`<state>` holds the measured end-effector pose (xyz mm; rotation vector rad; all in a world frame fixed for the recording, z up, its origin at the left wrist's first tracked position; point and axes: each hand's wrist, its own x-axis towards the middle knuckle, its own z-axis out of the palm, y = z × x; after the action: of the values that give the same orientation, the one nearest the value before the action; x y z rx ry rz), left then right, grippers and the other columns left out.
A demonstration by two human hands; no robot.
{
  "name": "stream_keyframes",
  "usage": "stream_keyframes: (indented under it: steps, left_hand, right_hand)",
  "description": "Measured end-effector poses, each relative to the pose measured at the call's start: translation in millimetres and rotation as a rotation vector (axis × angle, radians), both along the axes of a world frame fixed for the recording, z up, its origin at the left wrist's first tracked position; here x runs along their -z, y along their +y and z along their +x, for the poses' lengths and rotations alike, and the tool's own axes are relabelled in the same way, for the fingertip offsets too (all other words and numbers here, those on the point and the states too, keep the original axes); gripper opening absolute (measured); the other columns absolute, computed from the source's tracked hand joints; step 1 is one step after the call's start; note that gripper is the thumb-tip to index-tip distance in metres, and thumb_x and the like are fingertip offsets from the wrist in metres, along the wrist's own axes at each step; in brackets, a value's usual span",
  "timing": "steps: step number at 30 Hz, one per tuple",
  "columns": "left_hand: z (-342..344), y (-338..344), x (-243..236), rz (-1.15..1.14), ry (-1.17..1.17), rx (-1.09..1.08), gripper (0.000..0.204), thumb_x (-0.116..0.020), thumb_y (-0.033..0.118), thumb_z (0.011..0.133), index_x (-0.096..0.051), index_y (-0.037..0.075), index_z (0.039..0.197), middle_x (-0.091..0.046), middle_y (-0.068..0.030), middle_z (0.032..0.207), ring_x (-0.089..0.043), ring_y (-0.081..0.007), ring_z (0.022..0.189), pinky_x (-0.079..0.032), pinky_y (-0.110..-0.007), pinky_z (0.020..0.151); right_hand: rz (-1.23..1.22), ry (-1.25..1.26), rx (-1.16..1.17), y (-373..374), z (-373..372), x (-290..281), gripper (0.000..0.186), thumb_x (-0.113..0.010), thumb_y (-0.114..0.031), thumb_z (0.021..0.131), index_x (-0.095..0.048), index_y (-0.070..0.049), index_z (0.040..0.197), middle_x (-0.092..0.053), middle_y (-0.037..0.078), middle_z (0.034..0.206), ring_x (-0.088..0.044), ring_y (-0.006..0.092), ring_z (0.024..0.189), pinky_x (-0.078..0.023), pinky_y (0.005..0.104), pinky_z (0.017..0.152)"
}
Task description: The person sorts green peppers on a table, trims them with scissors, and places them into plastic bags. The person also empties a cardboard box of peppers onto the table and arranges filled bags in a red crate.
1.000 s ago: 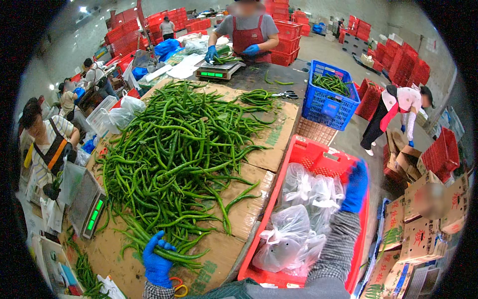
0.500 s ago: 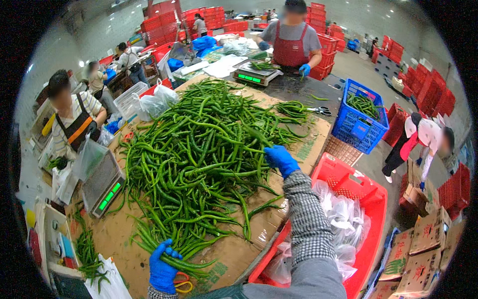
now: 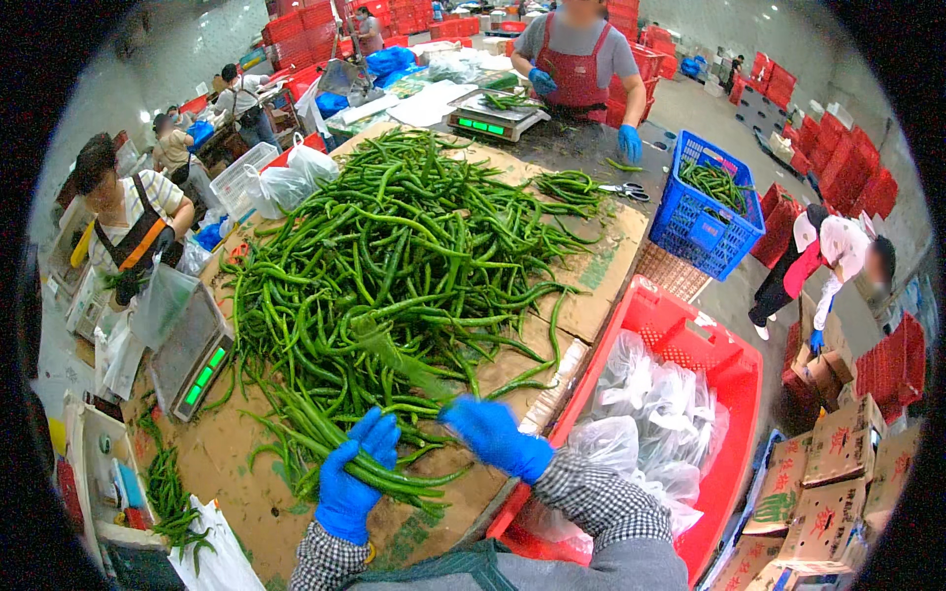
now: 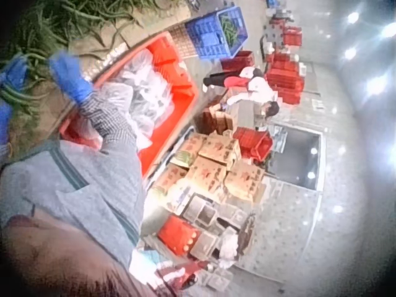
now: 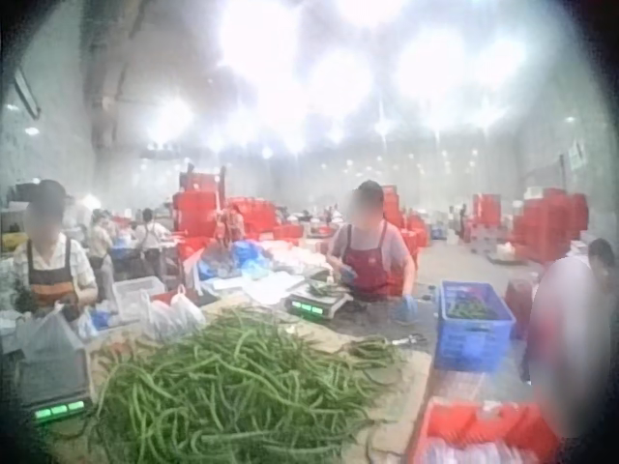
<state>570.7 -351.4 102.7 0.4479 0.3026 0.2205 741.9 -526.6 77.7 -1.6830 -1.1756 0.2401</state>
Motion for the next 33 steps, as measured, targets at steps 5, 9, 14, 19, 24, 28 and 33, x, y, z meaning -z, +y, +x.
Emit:
stream_keyframes:
  steps: [5, 9, 14, 19, 24, 28, 33]
  left_hand:
    - [-18, 4, 19, -0.028, -0.123, 0.021, 0.042, -0.055, 0.017, 0.085, -0.048, 0.001, 0.123, -0.061, -0.0162, 0.109, -0.055, -0.0315, 0.108, -0.042, -0.050, 0.096]
    - [-39, 14, 17, -0.031, 0.027, -0.157, 0.027, -0.057, 0.021, 0.085, -0.056, 0.005, 0.106, -0.059, -0.0047, 0.080, -0.058, -0.0222, 0.081, -0.046, -0.049, 0.086]
    - [-54, 20, 26, -0.001, 0.073, -0.181, 0.028, -0.057, 0.021, 0.085, -0.055, 0.003, 0.108, -0.062, -0.0056, 0.083, -0.058, -0.0218, 0.081, -0.047, -0.048, 0.083]
    - [-74, 18, 28, 0.057, 0.231, -0.292, 0.028, -0.054, 0.022, 0.086, -0.054, 0.007, 0.109, -0.059, -0.0011, 0.082, -0.057, -0.0198, 0.077, -0.047, -0.046, 0.076]
    - [-81, 21, 37, -0.003, 0.241, -0.282, 0.027, -0.054, 0.020, 0.087, -0.055, 0.005, 0.109, -0.058, -0.0031, 0.084, -0.057, -0.0211, 0.081, -0.048, -0.047, 0.080]
    - [-81, 20, 30, 0.040, 0.253, -0.253, 0.029, -0.055, 0.023, 0.086, -0.055, 0.005, 0.109, -0.057, -0.0031, 0.084, -0.057, -0.0209, 0.081, -0.048, -0.044, 0.080]
    - [-74, 22, 30, 0.021, 0.313, -0.145, 0.033, -0.056, 0.022, 0.084, -0.053, 0.003, 0.111, -0.059, -0.0048, 0.087, -0.057, -0.0231, 0.083, -0.047, -0.044, 0.079]
  right_hand:
    - [-0.146, -0.107, -0.395, 25, -33, 10, 0.025, -0.056, -0.035, 0.087, -0.062, -0.012, 0.095, -0.060, 0.015, 0.080, -0.059, 0.0322, 0.069, -0.048, 0.0396, 0.060]
    - [0.003, 0.046, 0.155, 59, 46, 11, 0.021, -0.063, -0.026, 0.082, -0.062, -0.007, 0.091, -0.060, 0.014, 0.085, -0.058, 0.0326, 0.081, -0.047, 0.0390, 0.069]
    - [-0.586, -0.117, 0.207, 42, 135, 58, 0.035, -0.061, -0.024, 0.076, -0.058, -0.011, 0.108, -0.058, 0.018, 0.102, -0.058, 0.0357, 0.091, -0.048, 0.0419, 0.077]
    - [-0.515, -0.225, 0.029, 30, 29, 33, 0.031, -0.060, -0.027, 0.080, -0.059, -0.017, 0.109, -0.061, 0.012, 0.099, -0.061, 0.0329, 0.083, -0.049, 0.0420, 0.068]
    - [-0.458, -0.247, -0.239, 13, -16, 32, 0.036, -0.059, -0.027, 0.081, -0.054, -0.018, 0.116, -0.059, 0.010, 0.098, -0.061, 0.0329, 0.078, -0.050, 0.0420, 0.063]
    - [-0.276, -0.198, -0.043, 10, 13, 49, 0.041, -0.066, -0.019, 0.076, -0.056, -0.018, 0.116, -0.060, 0.011, 0.095, -0.061, 0.0324, 0.081, -0.050, 0.0402, 0.066]
    - [-0.451, -0.374, 0.197, 0, 107, 64, 0.035, -0.064, -0.014, 0.075, -0.058, -0.016, 0.109, -0.059, 0.010, 0.094, -0.061, 0.0313, 0.084, -0.049, 0.0403, 0.069]
